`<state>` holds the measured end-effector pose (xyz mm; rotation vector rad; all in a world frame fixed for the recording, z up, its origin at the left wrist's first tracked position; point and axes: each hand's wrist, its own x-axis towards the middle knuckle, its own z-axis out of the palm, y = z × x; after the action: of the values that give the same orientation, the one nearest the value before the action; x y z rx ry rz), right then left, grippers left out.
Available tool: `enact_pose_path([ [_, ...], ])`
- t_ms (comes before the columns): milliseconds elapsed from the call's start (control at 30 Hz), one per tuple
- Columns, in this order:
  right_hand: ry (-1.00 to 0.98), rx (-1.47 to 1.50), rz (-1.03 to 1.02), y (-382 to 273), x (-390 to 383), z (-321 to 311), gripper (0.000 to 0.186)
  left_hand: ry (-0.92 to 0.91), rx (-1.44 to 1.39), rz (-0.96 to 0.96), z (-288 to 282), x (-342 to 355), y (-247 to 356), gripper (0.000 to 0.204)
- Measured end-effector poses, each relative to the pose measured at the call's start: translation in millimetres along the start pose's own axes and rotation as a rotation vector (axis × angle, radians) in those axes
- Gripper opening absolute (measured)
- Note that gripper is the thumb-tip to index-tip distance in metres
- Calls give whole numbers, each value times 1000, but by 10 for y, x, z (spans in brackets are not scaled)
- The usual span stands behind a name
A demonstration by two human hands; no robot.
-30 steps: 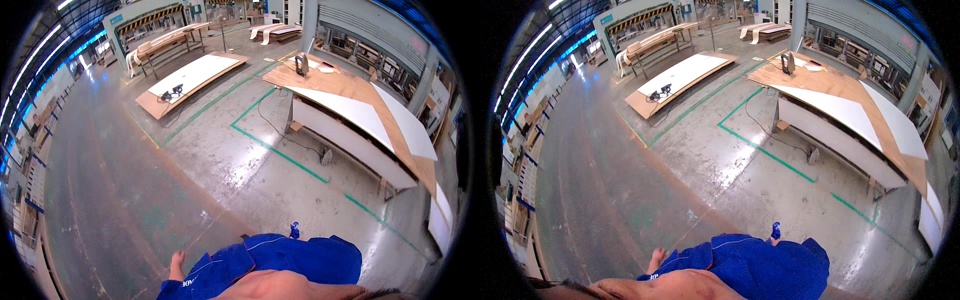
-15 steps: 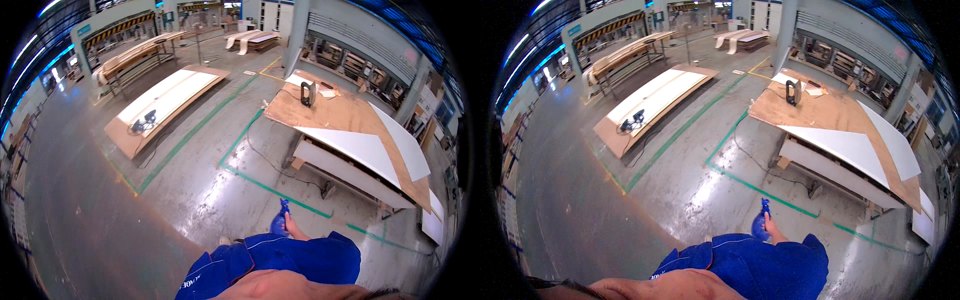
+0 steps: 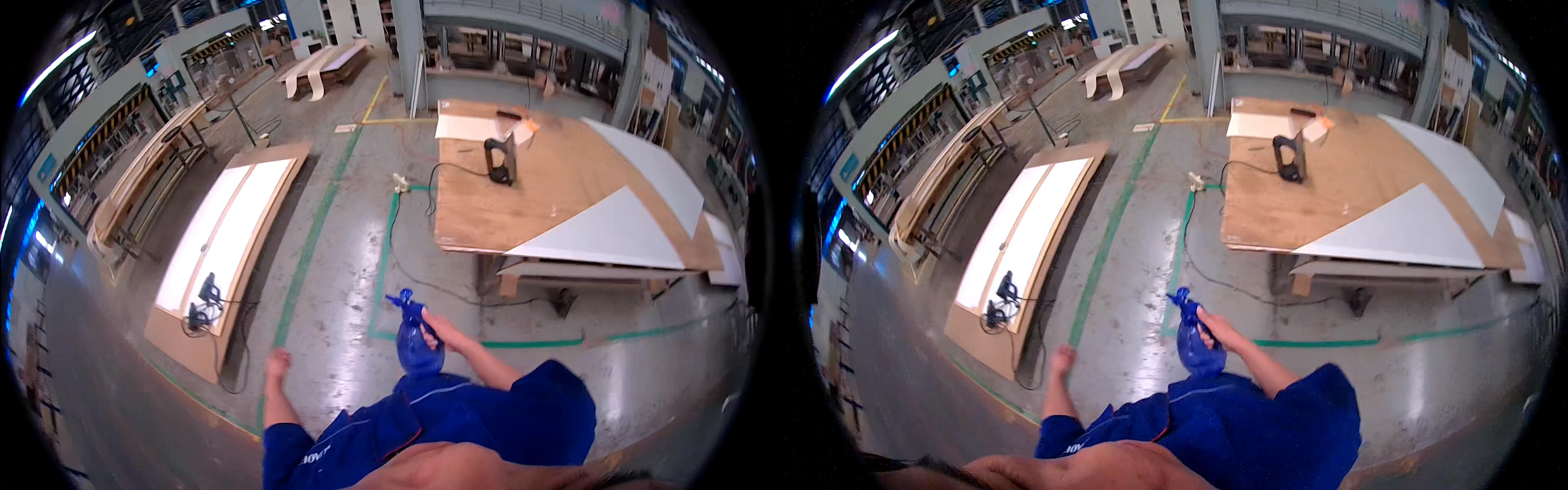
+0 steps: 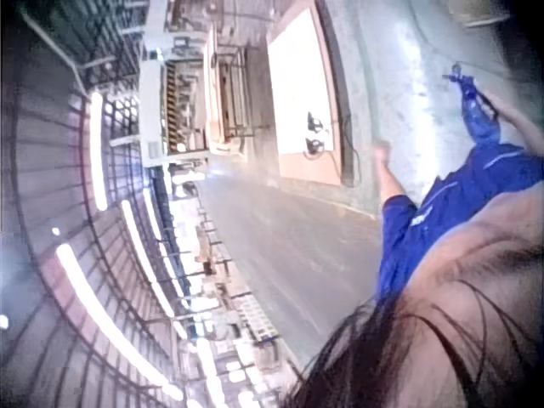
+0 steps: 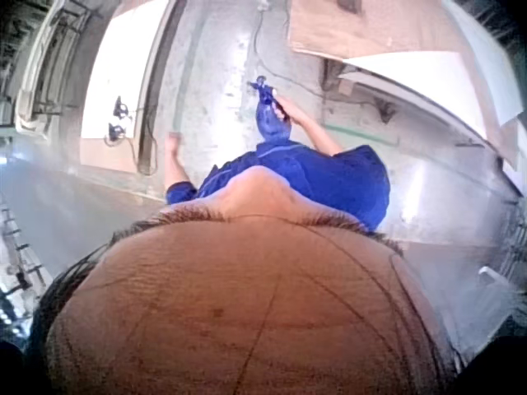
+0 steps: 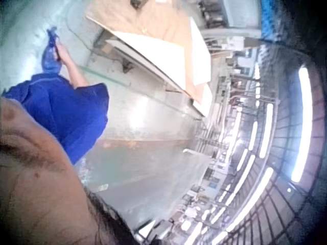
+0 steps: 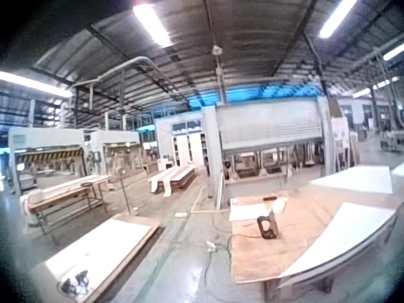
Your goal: The person sprays liquid onto a wooden board, presses an iron onto the surface, and then trims the edges of a thin strip with a small blade.
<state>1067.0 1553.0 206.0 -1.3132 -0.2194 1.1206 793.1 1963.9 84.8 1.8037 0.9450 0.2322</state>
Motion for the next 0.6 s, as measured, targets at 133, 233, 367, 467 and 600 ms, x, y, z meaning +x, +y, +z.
enact_pose_path([
  [133,-46,72,-12,-651,786,366,55,-602,338,-267,72,-124,-1561,33],
  [233,62,139,-40,-1311,1269,302,56,-606,481,-496,196,-307,-1514,33],
  [367,206,355,-82,-2114,2018,181,59,-446,415,-611,-124,440,-1404,34],
  [467,295,437,-110,-2472,2523,53,58,-356,429,-636,-480,1223,-1299,35],
  [600,610,548,-298,-2893,2986,-233,58,-294,512,-588,-1002,2643,-937,36],
])
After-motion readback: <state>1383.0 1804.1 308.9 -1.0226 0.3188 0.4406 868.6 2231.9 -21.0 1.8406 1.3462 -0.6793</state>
